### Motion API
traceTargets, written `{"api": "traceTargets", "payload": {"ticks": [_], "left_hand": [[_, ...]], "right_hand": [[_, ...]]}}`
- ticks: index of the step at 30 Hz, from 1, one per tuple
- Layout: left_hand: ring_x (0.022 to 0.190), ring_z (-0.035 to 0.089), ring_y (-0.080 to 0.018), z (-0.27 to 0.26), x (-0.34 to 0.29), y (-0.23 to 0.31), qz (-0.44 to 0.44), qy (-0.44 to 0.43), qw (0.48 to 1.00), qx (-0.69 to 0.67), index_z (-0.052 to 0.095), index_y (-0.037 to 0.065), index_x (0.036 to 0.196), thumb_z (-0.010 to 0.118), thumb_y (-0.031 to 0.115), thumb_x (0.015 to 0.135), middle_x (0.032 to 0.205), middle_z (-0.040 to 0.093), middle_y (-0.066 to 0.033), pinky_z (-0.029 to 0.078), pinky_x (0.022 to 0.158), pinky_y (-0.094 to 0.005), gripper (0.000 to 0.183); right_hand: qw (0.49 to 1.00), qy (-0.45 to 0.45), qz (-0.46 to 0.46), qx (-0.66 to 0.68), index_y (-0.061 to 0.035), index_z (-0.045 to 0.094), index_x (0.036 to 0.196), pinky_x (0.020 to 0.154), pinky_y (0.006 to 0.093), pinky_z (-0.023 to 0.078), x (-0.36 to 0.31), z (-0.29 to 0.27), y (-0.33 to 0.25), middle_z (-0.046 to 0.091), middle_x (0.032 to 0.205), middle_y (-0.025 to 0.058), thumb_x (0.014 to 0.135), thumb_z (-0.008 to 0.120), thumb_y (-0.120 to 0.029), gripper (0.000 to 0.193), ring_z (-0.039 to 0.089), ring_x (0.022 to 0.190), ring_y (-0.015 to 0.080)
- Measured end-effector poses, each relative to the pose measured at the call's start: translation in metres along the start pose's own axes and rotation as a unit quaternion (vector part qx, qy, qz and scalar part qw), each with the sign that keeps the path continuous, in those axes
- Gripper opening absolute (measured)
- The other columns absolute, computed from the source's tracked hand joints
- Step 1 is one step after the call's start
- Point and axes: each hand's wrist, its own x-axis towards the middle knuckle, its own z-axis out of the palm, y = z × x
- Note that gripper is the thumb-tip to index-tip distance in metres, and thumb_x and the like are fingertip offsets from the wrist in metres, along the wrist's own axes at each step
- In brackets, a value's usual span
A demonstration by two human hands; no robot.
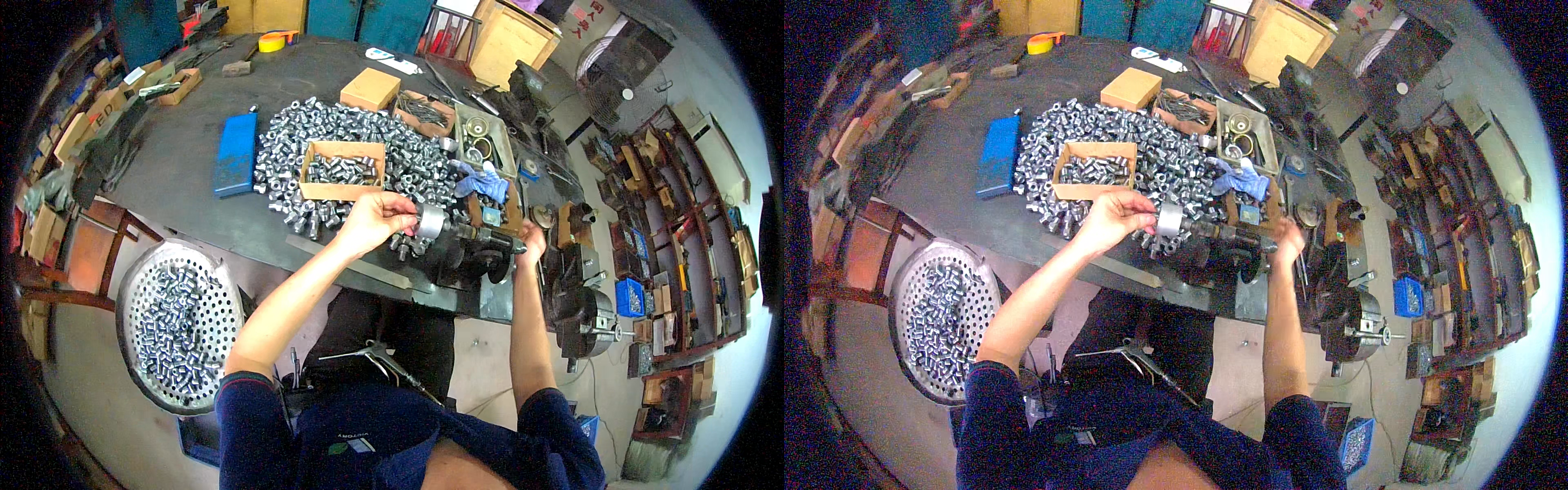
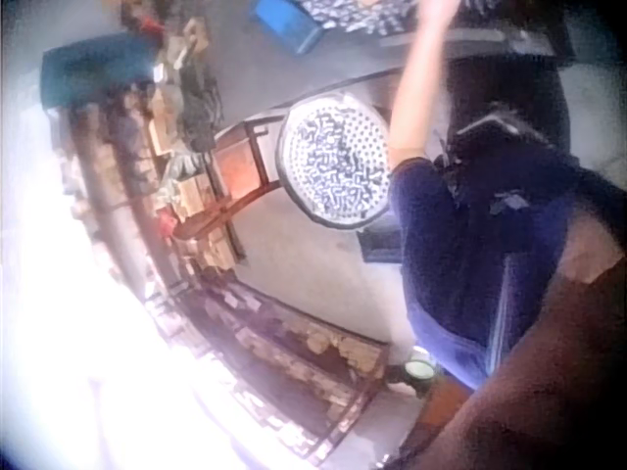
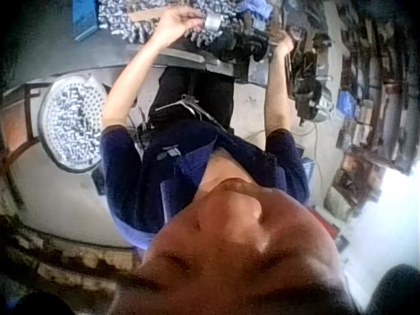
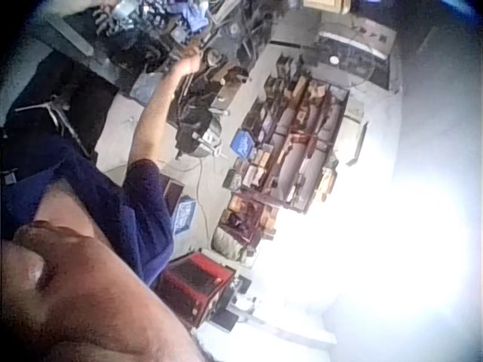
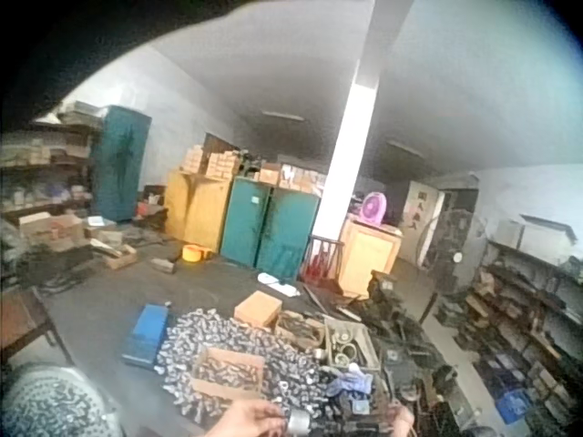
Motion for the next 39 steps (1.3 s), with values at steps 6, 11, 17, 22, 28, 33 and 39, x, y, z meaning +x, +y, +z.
{"api": "traceTargets", "payload": {"ticks": [6, 11, 17, 22, 28, 33, 39], "left_hand": [[0.061, 0.057, -0.0113, -0.003, -0.001, -0.006, 0.000, 0.007, 1.000, 0.003, 0.056, -0.006, 0.084, 0.056, -0.004, 0.074, 0.072, 0.059, -0.0073, 0.047, 0.057, -0.0220, 0.010], [0.059, 0.055, -0.0109, 0.001, 0.000, -0.005, -0.033, -0.003, 0.998, 0.054, 0.055, -0.005, 0.087, 0.054, 0.001, 0.078, 0.072, 0.058, -0.0063, 0.045, 0.056, -0.0225, 0.011], [0.052, 0.052, -0.0099, 0.007, -0.004, 0.010, -0.043, 0.011, 0.978, 0.204, 0.055, -0.006, 0.084, 0.048, 0.009, 0.083, 0.060, 0.053, -0.0039, 0.044, 0.048, -0.0237, 0.017], [0.040, 0.050, -0.0111, 0.003, -0.006, 0.006, -0.028, 0.036, 0.975, 0.219, 0.051, -0.002, 0.066, 0.045, 0.019, 0.086, 0.048, 0.049, -0.0035, 0.039, 0.040, -0.0258, 0.030], [0.039, 0.050, -0.0115, 0.007, -0.005, 0.007, -0.073, 0.042, 0.971, 0.225, 0.051, -0.002, 0.064, 0.045, 0.022, 0.086, 0.045, 0.047, -0.0032, 0.039, 0.039, -0.0265, 0.033], [0.039, 0.051, -0.0134, -0.003, -0.002, 0.020, -0.059, 0.075, 0.957, 0.274, 0.052, -0.002, 0.064, 0.046, 0.023, 0.085, 0.047, 0.050, -0.0071, 0.040, 0.041, -0.0292, 0.033], [0.067, 0.059, -0.0310, -0.077, 0.021, 0.022, 0.025, 0.224, 0.786, 0.576, 0.060, 0.001, 0.074, 0.056, 0.026, 0.076, 0.065, 0.058, -0.0185, 0.045, 0.059, -0.0383, 0.025]], "right_hand": [[0.973, 0.004, 0.203, 0.109, -0.0027, 0.056, 0.078, 0.037, 0.0211, 0.027, -0.069, -0.040, 0.010, 0.051, 0.062, 0.0011, 0.079, 0.044, -0.020, 0.021, 0.039, 0.044, 0.0094], [0.975, 0.012, 0.215, 0.058, -0.0054, 0.052, 0.078, 0.035, 0.0207, 0.024, -0.050, -0.051, 0.027, 0.049, 0.062, 0.0010, 0.078, 0.045, -0.022, 0.018, 0.036, 0.042, 0.0099], [1.000, -0.005, 0.022, -0.016, -0.0004, 0.057, 0.079, 0.036, 0.0210, 0.028, 0.001, 0.015, -0.025, 0.048, 0.057, 0.0007, 0.079, 0.044, -0.013, 0.019, 0.039, 0.041, 0.0088], [0.987, -0.064, -0.032, 0.146, -0.0016, 0.053, 0.083, 0.035, 0.0176, 0.022, -0.057, -0.004, -0.088, 0.041, 0.058, -0.0027, 0.083, 0.048, -0.026, 0.025, 0.031, 0.042, 0.0043], [0.984, -0.001, 0.139, 0.111, -0.0017, 0.054, 0.077, 0.033, 0.0190, 0.023, -0.088, -0.060, -0.015, 0.047, 0.058, -0.0015, 0.080, 0.051, -0.024, 0.023, 0.037, 0.042, 0.0057], [0.884, -0.070, -0.336, -0.318, -0.0009, 0.061, 0.074, 0.044, 0.0253, 0.040, 0.005, -0.025, 0.031, 0.054, 0.062, 0.0003, 0.078, 0.047, -0.013, 0.019, 0.050, 0.050, 0.0106], [0.986, -0.048, -0.047, 0.155, 0.0013, 0.054, 0.083, 0.036, 0.0183, 0.026, -0.038, 0.008, -0.083, 0.044, 0.057, -0.0020, 0.082, 0.049, -0.019, 0.021, 0.034, 0.042, 0.0047]]}}
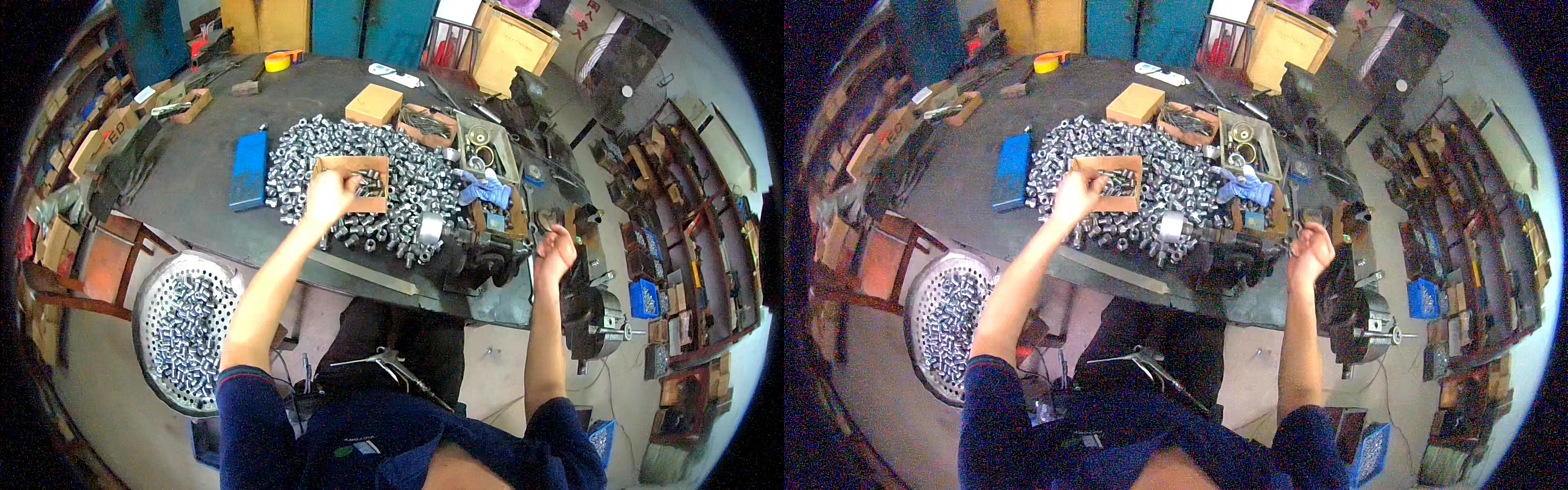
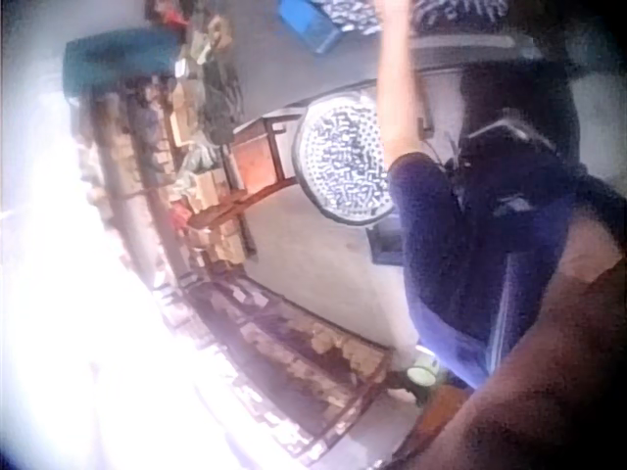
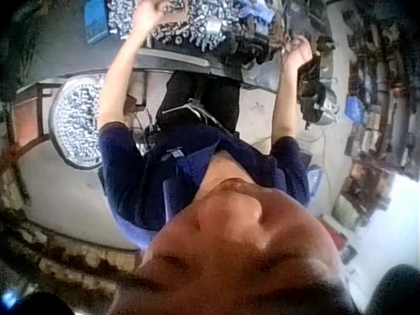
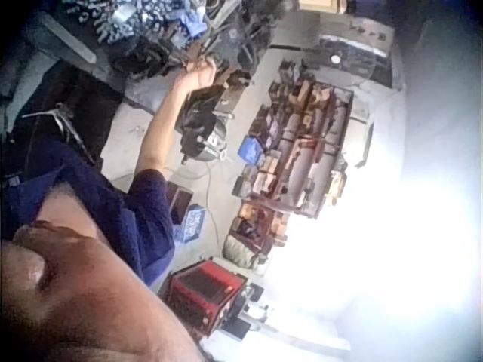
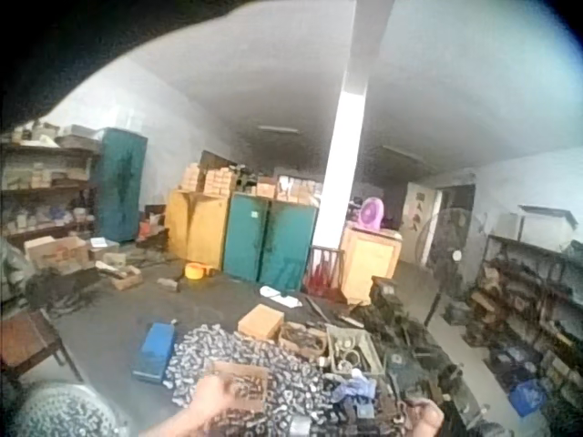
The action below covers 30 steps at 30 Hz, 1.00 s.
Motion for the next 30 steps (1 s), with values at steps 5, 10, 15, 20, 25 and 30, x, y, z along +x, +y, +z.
{"api": "traceTargets", "payload": {"ticks": [5, 10, 15, 20, 25, 30], "left_hand": [[0.072, 0.059, -0.0294, -0.038, -0.008, -0.026, 0.009, -0.023, 1.000, -0.012, 0.056, 0.002, 0.092, 0.059, 0.025, 0.074, 0.071, 0.060, -0.0167, 0.045, 0.062, -0.0367, 0.030], [0.074, 0.059, -0.0288, -0.124, -0.090, -0.078, -0.004, -0.127, 0.985, 0.114, 0.057, 0.005, 0.093, 0.058, 0.023, 0.073, 0.074, 0.060, -0.0158, 0.046, 0.065, -0.0370, 0.027], [0.077, 0.058, -0.0302, -0.185, -0.215, -0.148, -0.209, -0.226, 0.924, 0.227, 0.061, 0.004, 0.083, 0.060, 0.025, 0.066, 0.076, 0.060, -0.0166, 0.046, 0.069, -0.0381, 0.027], [0.074, 0.058, -0.0320, -0.167, -0.292, -0.194, -0.292, -0.217, 0.875, 0.319, 0.061, 0.004, 0.071, 0.060, 0.026, 0.063, 0.075, 0.060, -0.0163, 0.046, 0.067, -0.0393, 0.023], [0.070, 0.059, -0.0313, -0.152, -0.279, -0.199, -0.236, -0.213, 0.863, 0.392, 0.060, 0.005, 0.066, 0.055, 0.014, 0.057, 0.071, 0.060, -0.0156, 0.047, 0.062, -0.0388, 0.014], [0.054, 0.058, -0.0188, -0.158, -0.217, -0.143, -0.257, -0.123, 0.958, 0.041, 0.058, -0.004, 0.071, 0.059, 0.007, 0.063, 0.063, 0.059, -0.0145, 0.047, 0.052, -0.0300, 0.014]], "right_hand": [[0.998, -0.046, 0.019, 0.028, 0.0002, 0.053, 0.086, 0.036, 0.0172, 0.023, -0.058, -0.045, -0.005, 0.037, 0.054, -0.0024, 0.083, 0.050, -0.025, 0.026, 0.029, 0.042, 0.0045], [0.983, 0.091, 0.154, -0.039, -0.0021, 0.053, 0.082, 0.037, 0.0193, 0.024, -0.060, -0.076, 0.054, 0.042, 0.057, -0.0026, 0.083, 0.043, -0.014, 0.015, 0.030, 0.044, 0.0045], [0.984, 0.051, 0.172, -0.024, -0.0024, 0.059, 0.086, 0.060, 0.0291, 0.048, -0.030, -0.087, 0.094, 0.058, 0.081, 0.0061, 0.077, 0.046, -0.009, 0.017, 0.055, 0.066, 0.0167], [0.975, 0.054, 0.212, -0.039, -0.0027, 0.059, 0.084, 0.056, 0.0272, 0.045, -0.038, -0.076, 0.077, 0.057, 0.075, 0.0040, 0.076, 0.051, -0.010, 0.013, 0.053, 0.064, 0.0153], [0.985, 0.073, 0.098, -0.121, -0.0063, 0.060, 0.086, 0.044, 0.0197, 0.033, -0.049, -0.079, 0.080, 0.051, 0.064, -0.0023, 0.083, 0.045, -0.014, 0.017, 0.040, 0.049, 0.0048], [0.971, 0.108, 0.212, -0.031, -0.0057, 0.056, 0.079, 0.036, 0.0172, 0.024, -0.044, -0.078, 0.074, 0.045, 0.059, -0.0036, 0.081, 0.049, -0.014, 0.011, 0.035, 0.043, 0.0045]]}}
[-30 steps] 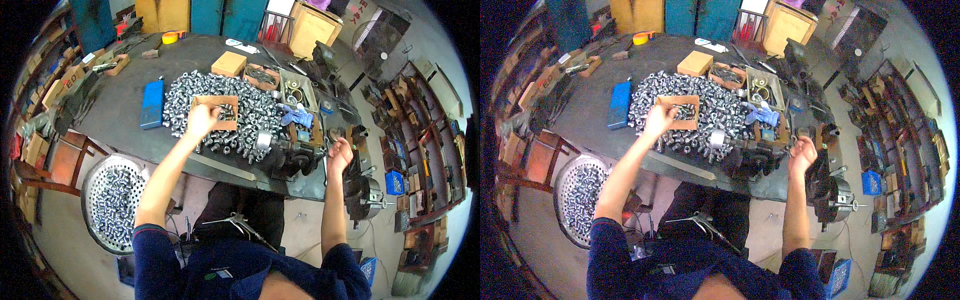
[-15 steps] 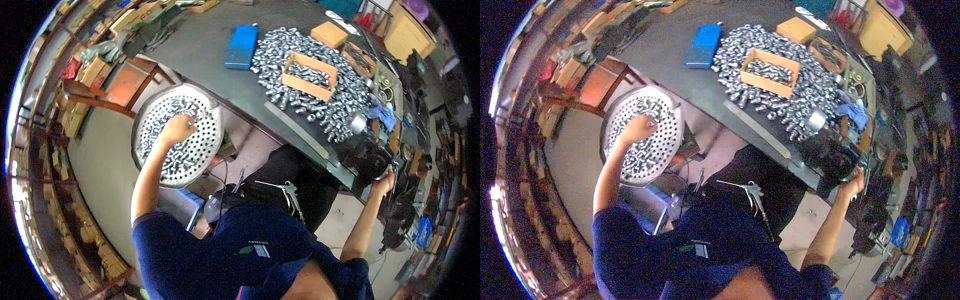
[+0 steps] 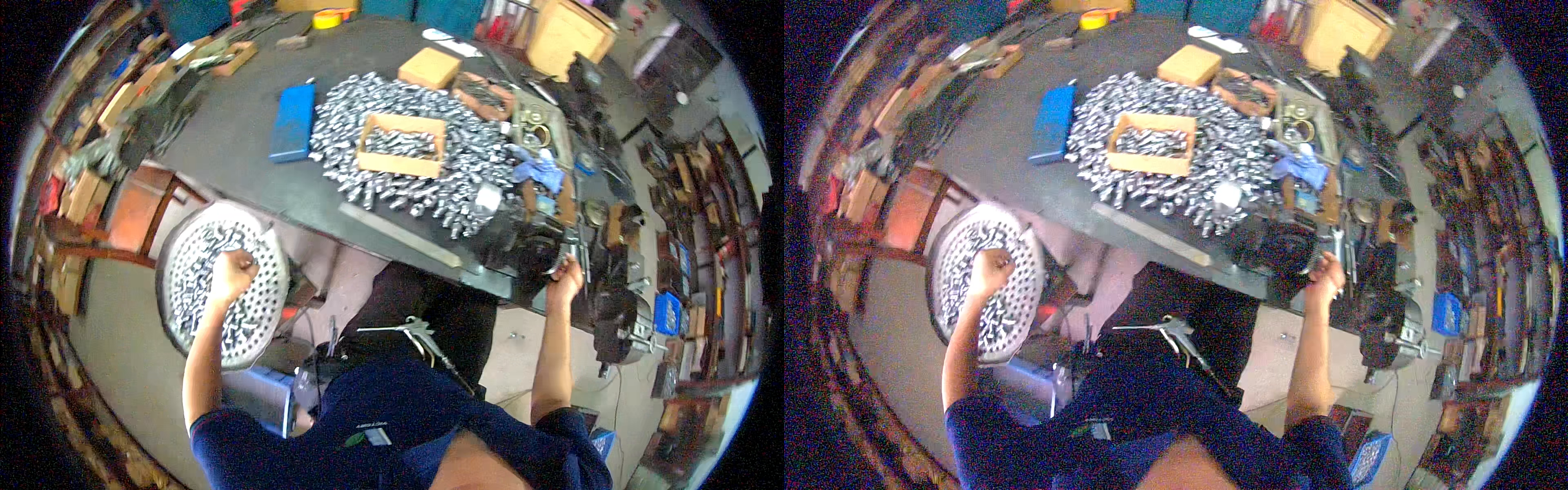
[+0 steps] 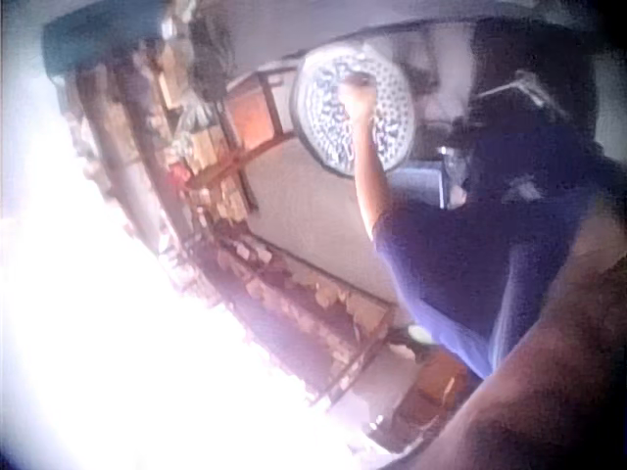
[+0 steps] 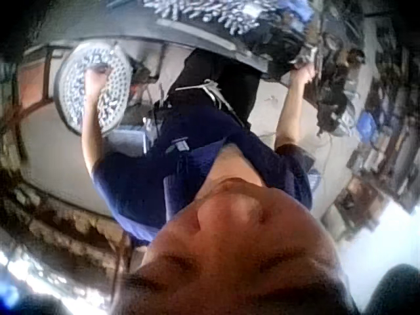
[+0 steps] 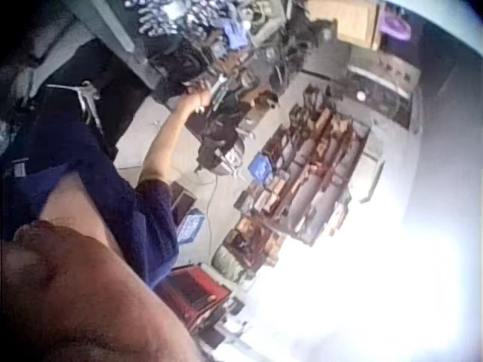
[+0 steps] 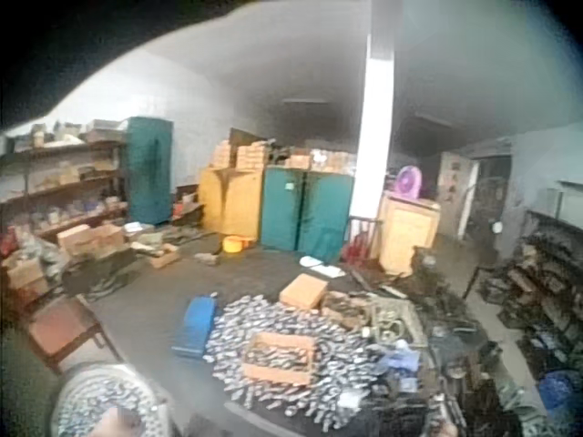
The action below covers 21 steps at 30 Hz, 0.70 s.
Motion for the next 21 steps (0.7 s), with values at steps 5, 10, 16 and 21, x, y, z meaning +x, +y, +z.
{"api": "traceTargets", "payload": {"ticks": [5, 10, 16, 21], "left_hand": [[0.057, 0.058, -0.0169, 0.029, 0.027, 0.129, 0.092, -0.157, 0.900, -0.395, 0.048, -0.011, 0.096, 0.054, -0.003, 0.074, 0.076, 0.059, -0.0173, 0.047, 0.052, -0.0249, 0.024], [0.056, 0.056, -0.0119, 0.091, 0.055, 0.237, 0.221, -0.217, 0.820, -0.481, 0.057, -0.007, 0.088, 0.060, 0.003, 0.075, 0.070, 0.060, -0.0093, 0.046, 0.054, -0.0217, 0.017], [0.062, 0.061, -0.0189, 0.133, 0.078, 0.275, 0.212, -0.268, 0.770, -0.538, 0.057, -0.009, 0.088, 0.059, 0.000, 0.073, 0.072, 0.061, -0.0147, 0.048, 0.061, -0.0266, 0.017], [0.062, 0.061, -0.0197, 0.138, 0.082, 0.273, 0.206, -0.291, 0.748, -0.559, 0.057, -0.010, 0.088, 0.059, -0.001, 0.073, 0.073, 0.061, -0.0157, 0.048, 0.061, -0.0269, 0.017]], "right_hand": [[0.999, 0.026, -0.012, -0.039, -0.0043, 0.058, 0.078, 0.037, 0.0176, 0.025, -0.017, 0.014, -0.009, 0.044, 0.057, -0.0024, 0.079, 0.045, -0.015, 0.016, 0.035, 0.044, 0.0049], [0.999, -0.029, -0.020, 0.000, 0.0006, 0.054, 0.085, 0.039, 0.0191, 0.026, -0.015, 0.002, -0.009, 0.046, 0.060, 0.0000, 0.080, 0.043, -0.016, 0.021, 0.036, 0.046, 0.0067], [0.998, -0.043, -0.014, 0.046, -0.0011, 0.050, 0.082, 0.037, 0.0173, 0.025, -0.028, 0.007, -0.011, 0.043, 0.059, -0.0021, 0.081, 0.044, -0.012, 0.013, 0.033, 0.044, 0.0045], [0.999, 0.000, -0.043, 0.005, 0.0007, 0.052, 0.084, 0.039, 0.0183, 0.025, -0.035, 0.007, -0.011, 0.043, 0.060, -0.0018, 0.081, 0.044, -0.016, 0.019, 0.031, 0.044, 0.0048]]}}
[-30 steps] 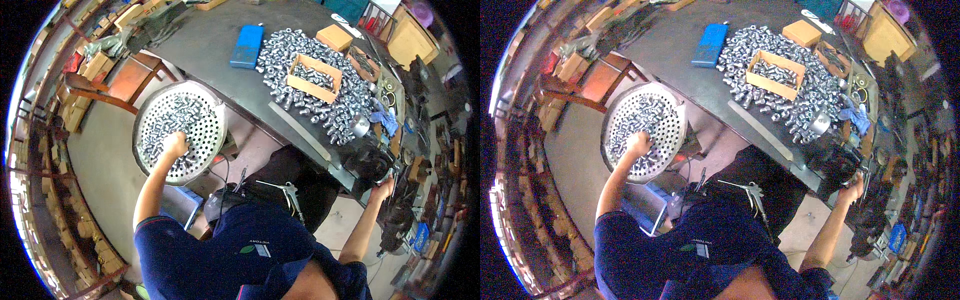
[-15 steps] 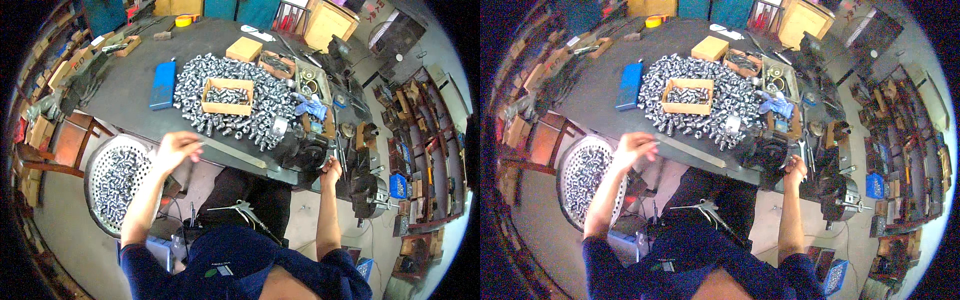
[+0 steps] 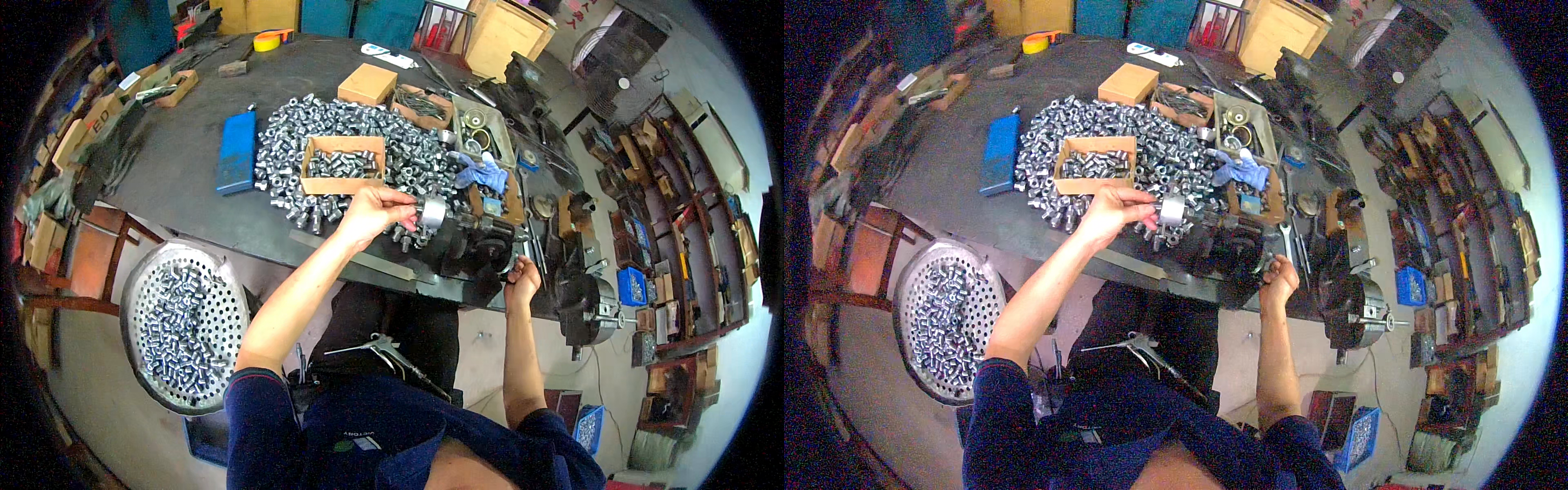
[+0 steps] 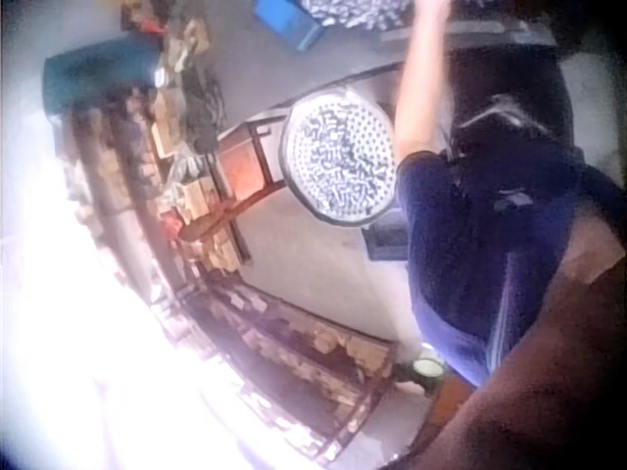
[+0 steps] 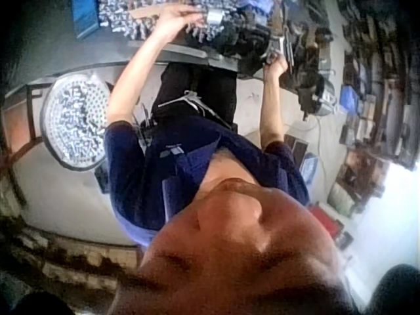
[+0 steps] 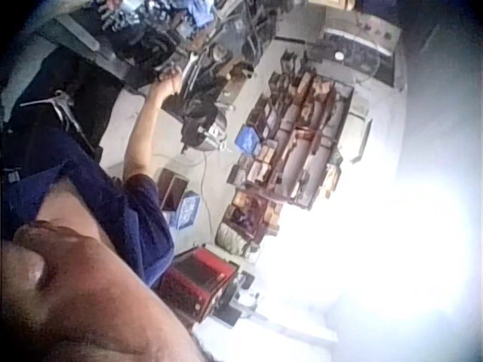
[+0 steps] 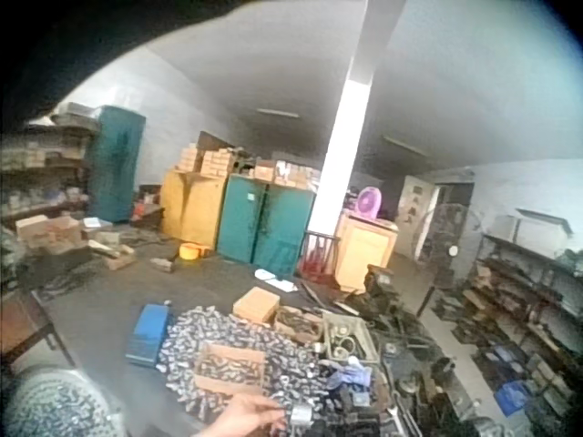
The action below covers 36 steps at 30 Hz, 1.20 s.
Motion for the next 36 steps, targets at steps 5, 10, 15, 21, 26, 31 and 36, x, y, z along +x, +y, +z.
{"api": "traceTargets", "payload": {"ticks": [5, 10, 15, 21, 26, 31, 36], "left_hand": [[0.060, 0.060, -0.0166, 0.000, 0.001, 0.005, -0.005, 0.010, 0.999, 0.045, 0.057, -0.011, 0.087, 0.059, -0.004, 0.072, 0.073, 0.061, -0.0150, 0.049, 0.057, -0.0247, 0.017], [0.064, 0.061, -0.0174, 0.001, 0.003, 0.011, -0.001, -0.013, 0.996, 0.094, 0.058, -0.008, 0.087, 0.058, -0.005, 0.071, 0.075, 0.061, -0.0128, 0.049, 0.061, -0.0253, 0.016], [0.065, 0.060, -0.0162, 0.004, 0.002, 0.011, 0.007, -0.009, 0.994, 0.107, 0.058, -0.008, 0.087, 0.058, -0.004, 0.072, 0.075, 0.060, -0.0111, 0.048, 0.060, -0.0250, 0.015], [0.061, 0.058, -0.0126, 0.008, 0.008, 0.003, 0.022, -0.019, 0.997, 0.070, 0.057, -0.008, 0.086, 0.058, -0.004, 0.073, 0.074, 0.060, -0.0098, 0.048, 0.056, -0.0226, 0.014], [0.060, 0.058, -0.0123, 0.006, 0.004, 0.007, 0.010, -0.002, 0.996, 0.084, 0.057, -0.008, 0.083, 0.058, -0.005, 0.073, 0.073, 0.060, -0.0094, 0.048, 0.055, -0.0227, 0.011], [0.056, 0.057, -0.0119, 0.006, 0.003, 0.008, 0.005, -0.008, 0.994, 0.105, 0.057, -0.007, 0.081, 0.056, -0.002, 0.075, 0.071, 0.059, -0.0093, 0.047, 0.053, -0.0226, 0.009], [0.052, 0.055, -0.0115, 0.012, 0.005, 0.001, -0.003, -0.006, 0.993, 0.120, 0.056, -0.007, 0.082, 0.052, 0.004, 0.080, 0.065, 0.057, -0.0076, 0.044, 0.048, -0.0222, 0.011]], "right_hand": [[0.999, -0.012, -0.034, -0.002, 0.0006, 0.054, 0.082, 0.039, 0.0189, 0.024, -0.021, 0.002, -0.017, 0.043, 0.059, -0.0008, 0.080, 0.047, -0.016, 0.019, 0.032, 0.045, 0.0055], [0.990, -0.131, -0.060, -0.003, -0.0029, 0.051, 0.084, 0.037, 0.0192, 0.020, -0.021, 0.024, -0.073, 0.038, 0.056, -0.0025, 0.084, 0.045, -0.025, 0.022, 0.028, 0.044, 0.0048], [0.986, -0.138, -0.089, 0.018, -0.0001, 0.051, 0.087, 0.036, 0.0173, 0.020, 0.039, 0.061, -0.081, 0.036, 0.056, -0.0039, 0.084, 0.045, -0.022, 0.022, 0.029, 0.044, 0.0050], [0.984, -0.030, -0.160, -0.073, 0.0000, 0.058, 0.082, 0.040, 0.0212, 0.034, 0.115, 0.030, -0.001, 0.053, 0.063, 0.0024, 0.078, 0.043, -0.017, 0.022, 0.045, 0.049, 0.0101], [0.998, 0.051, 0.025, 0.022, 0.0003, 0.056, 0.080, 0.039, 0.0208, 0.033, 0.044, 0.017, 0.019, 0.053, 0.064, 0.0020, 0.079, 0.046, -0.017, 0.020, 0.044, 0.047, 0.0100], [0.997, -0.058, 0.045, 0.007, -0.0015, 0.051, 0.083, 0.035, 0.0169, 0.020, 0.002, -0.002, -0.013, 0.045, 0.060, -0.0015, 0.079, 0.043, -0.017, 0.018, 0.031, 0.042, 0.0045], [0.999, -0.025, 0.028, -0.037, -0.0013, 0.055, 0.083, 0.034, 0.0193, 0.026, 0.056, -0.017, 0.026, 0.052, 0.063, 0.0007, 0.079, 0.045, -0.020, 0.022, 0.038, 0.044, 0.0075]]}}
